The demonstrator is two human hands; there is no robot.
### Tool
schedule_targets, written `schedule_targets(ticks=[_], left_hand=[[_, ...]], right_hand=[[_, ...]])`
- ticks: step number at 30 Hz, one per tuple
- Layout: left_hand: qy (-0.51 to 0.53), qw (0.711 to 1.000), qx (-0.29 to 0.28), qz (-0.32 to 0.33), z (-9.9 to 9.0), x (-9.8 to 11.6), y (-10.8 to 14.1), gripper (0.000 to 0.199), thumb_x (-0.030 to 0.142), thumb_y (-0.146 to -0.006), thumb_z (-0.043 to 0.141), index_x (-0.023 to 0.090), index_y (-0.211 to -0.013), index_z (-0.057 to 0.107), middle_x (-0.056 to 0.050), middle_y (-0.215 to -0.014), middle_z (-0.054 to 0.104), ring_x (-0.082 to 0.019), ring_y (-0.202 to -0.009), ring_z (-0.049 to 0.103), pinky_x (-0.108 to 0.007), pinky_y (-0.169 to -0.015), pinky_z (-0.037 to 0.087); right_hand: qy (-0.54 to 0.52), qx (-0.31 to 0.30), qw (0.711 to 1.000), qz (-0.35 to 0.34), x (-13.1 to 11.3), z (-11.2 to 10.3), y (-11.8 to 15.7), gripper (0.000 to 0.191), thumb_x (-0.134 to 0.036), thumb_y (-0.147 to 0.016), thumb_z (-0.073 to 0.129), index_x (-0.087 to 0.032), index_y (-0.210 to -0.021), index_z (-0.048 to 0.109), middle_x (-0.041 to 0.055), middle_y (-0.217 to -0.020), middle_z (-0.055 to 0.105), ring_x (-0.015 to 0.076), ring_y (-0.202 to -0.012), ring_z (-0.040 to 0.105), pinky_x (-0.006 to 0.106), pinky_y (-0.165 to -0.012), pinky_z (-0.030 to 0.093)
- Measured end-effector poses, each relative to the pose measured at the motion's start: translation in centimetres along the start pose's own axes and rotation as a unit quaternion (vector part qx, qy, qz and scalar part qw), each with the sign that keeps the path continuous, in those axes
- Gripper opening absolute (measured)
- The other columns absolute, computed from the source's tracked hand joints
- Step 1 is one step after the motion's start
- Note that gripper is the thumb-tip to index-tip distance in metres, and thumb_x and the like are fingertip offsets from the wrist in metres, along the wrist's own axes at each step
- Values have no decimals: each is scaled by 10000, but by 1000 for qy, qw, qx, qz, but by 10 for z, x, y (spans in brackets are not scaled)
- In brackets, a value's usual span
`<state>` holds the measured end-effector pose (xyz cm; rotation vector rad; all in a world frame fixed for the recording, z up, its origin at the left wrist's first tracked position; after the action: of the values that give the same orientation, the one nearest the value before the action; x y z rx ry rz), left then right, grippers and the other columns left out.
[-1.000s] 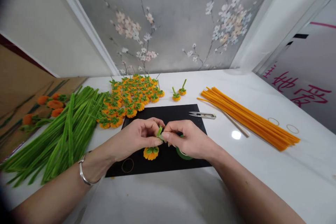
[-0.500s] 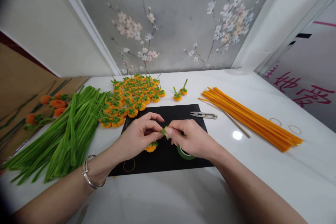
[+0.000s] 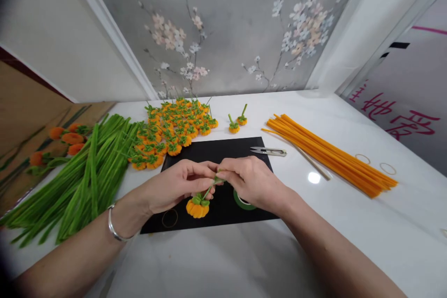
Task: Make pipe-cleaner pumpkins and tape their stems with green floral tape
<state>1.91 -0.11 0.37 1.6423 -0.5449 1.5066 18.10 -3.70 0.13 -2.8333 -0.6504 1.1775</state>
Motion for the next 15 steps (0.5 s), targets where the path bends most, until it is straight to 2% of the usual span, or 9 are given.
schedule_targets(ticks=[3,8,15], left_hand=[[-33,999,31,15,1,0,-2,120,196,-763,657,121,-680,702,-66,-1068,546,-84,-723,564,-223,-679,521],[-164,979,112,52,2,2,-3,178,205,-809,566,136,-748,719,-50,-1058,509,-64,-637,594,-252,-675,554],[-208,964,145,82,3,-1,-3,243,209,-854,493,127,-678,640,-53,-1053,515,-80,-649,601,-246,-656,554]], right_hand=[[20,-10,1000,9,0,0,1,207,-216,-926,435,-213,-771,571,-38,-643,544,102,-565,449,226,-564,309],[51,-15,998,34,0,-1,1,191,-237,-926,436,-236,-852,612,-29,-656,584,117,-566,480,238,-571,316],[16,-16,997,73,-1,-2,1,119,-284,-894,487,-250,-912,600,-45,-586,566,119,-487,460,231,-504,307]])
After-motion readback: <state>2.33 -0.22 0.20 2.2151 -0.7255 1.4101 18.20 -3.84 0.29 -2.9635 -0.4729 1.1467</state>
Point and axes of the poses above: each hand's wrist, its own y-axis away from the middle knuckle, its own z-axis out of the palm, x = y × z, the point moved 3 cm from there along -y, towards the middle knuckle
